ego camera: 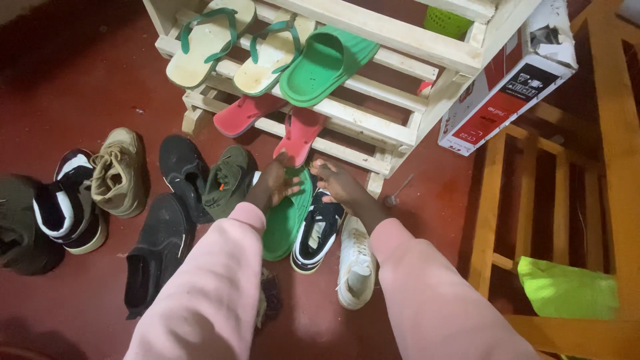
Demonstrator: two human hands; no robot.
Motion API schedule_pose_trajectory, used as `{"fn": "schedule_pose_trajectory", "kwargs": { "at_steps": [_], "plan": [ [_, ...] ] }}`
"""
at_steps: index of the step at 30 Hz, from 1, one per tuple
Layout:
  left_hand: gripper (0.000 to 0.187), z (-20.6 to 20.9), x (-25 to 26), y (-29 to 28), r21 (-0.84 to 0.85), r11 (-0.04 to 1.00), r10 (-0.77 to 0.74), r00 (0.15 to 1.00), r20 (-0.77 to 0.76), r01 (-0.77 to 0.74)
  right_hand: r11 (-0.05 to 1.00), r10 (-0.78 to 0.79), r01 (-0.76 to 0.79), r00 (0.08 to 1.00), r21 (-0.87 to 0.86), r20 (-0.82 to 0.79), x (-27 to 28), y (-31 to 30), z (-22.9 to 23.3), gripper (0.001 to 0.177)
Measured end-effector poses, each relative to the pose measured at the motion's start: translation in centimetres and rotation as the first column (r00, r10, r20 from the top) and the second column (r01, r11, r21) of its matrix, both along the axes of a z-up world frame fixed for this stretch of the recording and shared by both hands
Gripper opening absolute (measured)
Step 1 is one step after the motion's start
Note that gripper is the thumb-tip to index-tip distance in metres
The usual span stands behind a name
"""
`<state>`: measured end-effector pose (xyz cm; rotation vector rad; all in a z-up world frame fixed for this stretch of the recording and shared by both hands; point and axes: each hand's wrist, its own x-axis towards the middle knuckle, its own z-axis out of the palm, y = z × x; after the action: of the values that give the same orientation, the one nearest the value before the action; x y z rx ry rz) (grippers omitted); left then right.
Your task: The person removes multiple shoes and sandals from a white wooden shoe rack and places them on the floor. The person then uses a cloth to wipe a black shoe. The shoes remain on the floor at the end of the clip.
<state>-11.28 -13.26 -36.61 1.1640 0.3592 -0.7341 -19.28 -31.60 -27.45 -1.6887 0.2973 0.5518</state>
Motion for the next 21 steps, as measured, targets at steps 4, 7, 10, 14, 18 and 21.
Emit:
{"fn": "schedule_pose_trajectory", "kwargs": {
  "at_steps": [4,7,10,14,18,21],
  "plan": [
    [0.063,-0.8,0.0,0.0,-0.017,1.0,-0.02,1.0,0.018,0.02,1.0,-0.012,0.012,1.0,0.014,-0.012,-0.5,-0.1,0.7,0.073],
    [0.063,-1.1,0.0,-0.2,-0.058,0.998,-0.008,1.0,0.0,0.008,1.0,-0.005,0.005,1.0,0.011,-0.009,-1.0,-0.3,1.1,0.074],
    [0.064,-1.2,0.1,-0.4,-0.082,0.997,0.01,1.0,0.011,-0.009,1.0,-0.005,0.005,1.0,0.012,-0.007,-1.3,-0.7,1.3,0.074],
    [0.065,-2.1,0.3,-0.7,-0.112,0.993,0.023,1.0,0.017,-0.021,1.0,-0.022,0.022,1.0,0.014,-0.006,-1.4,-1.3,0.8,0.073],
    [0.062,-2.7,0.6,-0.6,-0.127,0.991,0.038,0.999,0.021,-0.035,0.999,-0.047,0.047,0.998,0.001,-0.033,-1.6,-1.9,0.5,0.071],
    [0.06,-2.0,0.4,-0.5,-0.117,0.993,0.026,0.999,0.03,-0.023,0.999,-0.045,0.045,0.999,0.001,-0.029,-1.4,-2.2,0.3,0.072]
  ]
}}
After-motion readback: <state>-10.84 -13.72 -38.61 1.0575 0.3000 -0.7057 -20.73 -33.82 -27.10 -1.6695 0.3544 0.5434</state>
